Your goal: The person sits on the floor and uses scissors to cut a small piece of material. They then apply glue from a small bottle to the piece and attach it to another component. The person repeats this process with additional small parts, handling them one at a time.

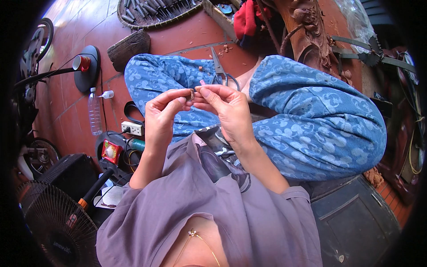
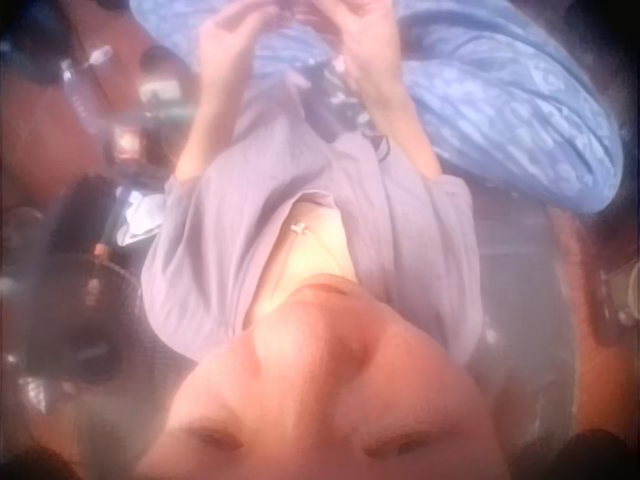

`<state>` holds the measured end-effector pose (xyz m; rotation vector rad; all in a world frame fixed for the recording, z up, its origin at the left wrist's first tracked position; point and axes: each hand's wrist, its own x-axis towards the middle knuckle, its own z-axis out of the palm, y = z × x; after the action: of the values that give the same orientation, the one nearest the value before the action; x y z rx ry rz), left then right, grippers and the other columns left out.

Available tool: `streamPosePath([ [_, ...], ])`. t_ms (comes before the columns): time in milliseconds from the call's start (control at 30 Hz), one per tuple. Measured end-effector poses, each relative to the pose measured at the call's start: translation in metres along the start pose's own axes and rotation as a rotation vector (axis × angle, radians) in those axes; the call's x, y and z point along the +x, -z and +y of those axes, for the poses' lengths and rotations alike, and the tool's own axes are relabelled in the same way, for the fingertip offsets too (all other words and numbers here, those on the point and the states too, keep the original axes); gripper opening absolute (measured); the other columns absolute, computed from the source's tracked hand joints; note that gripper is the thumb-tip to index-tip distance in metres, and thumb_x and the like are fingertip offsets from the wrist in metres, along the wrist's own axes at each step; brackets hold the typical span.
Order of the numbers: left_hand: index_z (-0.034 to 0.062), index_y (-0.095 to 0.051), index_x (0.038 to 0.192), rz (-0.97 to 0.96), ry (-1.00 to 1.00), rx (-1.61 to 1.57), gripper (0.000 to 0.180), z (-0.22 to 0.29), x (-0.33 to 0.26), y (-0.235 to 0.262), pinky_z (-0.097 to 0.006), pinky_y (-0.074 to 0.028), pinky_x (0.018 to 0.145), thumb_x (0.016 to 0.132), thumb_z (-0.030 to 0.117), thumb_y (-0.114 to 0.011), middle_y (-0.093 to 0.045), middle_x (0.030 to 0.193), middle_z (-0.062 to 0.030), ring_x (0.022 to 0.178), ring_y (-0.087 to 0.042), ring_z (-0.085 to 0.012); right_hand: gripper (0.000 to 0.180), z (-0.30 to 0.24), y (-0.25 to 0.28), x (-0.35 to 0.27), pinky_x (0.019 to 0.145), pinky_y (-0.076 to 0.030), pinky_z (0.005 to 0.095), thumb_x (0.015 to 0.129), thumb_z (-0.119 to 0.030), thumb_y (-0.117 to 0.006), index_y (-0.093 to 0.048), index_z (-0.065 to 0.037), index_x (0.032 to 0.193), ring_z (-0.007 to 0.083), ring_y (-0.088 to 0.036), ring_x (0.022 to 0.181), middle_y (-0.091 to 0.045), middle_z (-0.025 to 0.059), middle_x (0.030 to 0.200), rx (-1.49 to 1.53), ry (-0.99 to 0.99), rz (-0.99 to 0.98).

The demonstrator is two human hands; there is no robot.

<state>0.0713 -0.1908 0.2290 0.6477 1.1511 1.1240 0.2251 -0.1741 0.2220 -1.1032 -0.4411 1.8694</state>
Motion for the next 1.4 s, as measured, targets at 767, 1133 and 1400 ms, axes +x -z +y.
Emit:
streamPosePath([
  [767, -0.0018, -0.062, 0.093, -0.064, 0.043, -0.058, 0.015, 0.009, 0.0, 0.01, -0.023, -0.05, 0.074, 0.079, 0.001, -0.066, -0.065, 0.09, -0.0072, 0.082, -0.061, -0.0096, 0.015, -0.002, -0.004, -0.007, 0.071, -0.056, 0.0271, 0.087, -0.005, -0.057, -0.063, 0.005, 0.096, 0.0192, -0.067, 0.076, -0.066, 0.0149, 0.087, 0.012, 0.0, -0.121],
  [1133, 0.0042, -0.067, 0.08, 0.157, -0.552, 0.636, 0.015, 0.0, -0.002, 0.001, -0.029, -0.049, 0.068, 0.067, -0.003, -0.069, -0.063, 0.089, -0.0099, 0.079, -0.063, -0.0214, 0.014, 0.004, -0.01, -0.008, 0.076, -0.054, 0.0255, 0.086, -0.002, -0.059, -0.063, 0.006, 0.096, 0.0162, -0.066, 0.079, -0.066, 0.0127, 0.089, -0.122, 0.146, -0.049],
  [1400, 0.0013, -0.065, 0.08, 0.056, -0.575, 0.658, 0.011, 0.004, -0.002, -0.002, -0.029, -0.05, 0.072, 0.07, -0.001, -0.07, -0.064, 0.094, -0.0118, 0.084, -0.063, -0.0211, 0.01, 0.006, -0.013, -0.013, 0.072, -0.049, 0.0196, 0.085, 0.002, -0.059, -0.063, 0.005, 0.093, 0.0081, -0.061, 0.08, -0.065, 0.0071, 0.089, -0.388, 0.345, 0.008],
])
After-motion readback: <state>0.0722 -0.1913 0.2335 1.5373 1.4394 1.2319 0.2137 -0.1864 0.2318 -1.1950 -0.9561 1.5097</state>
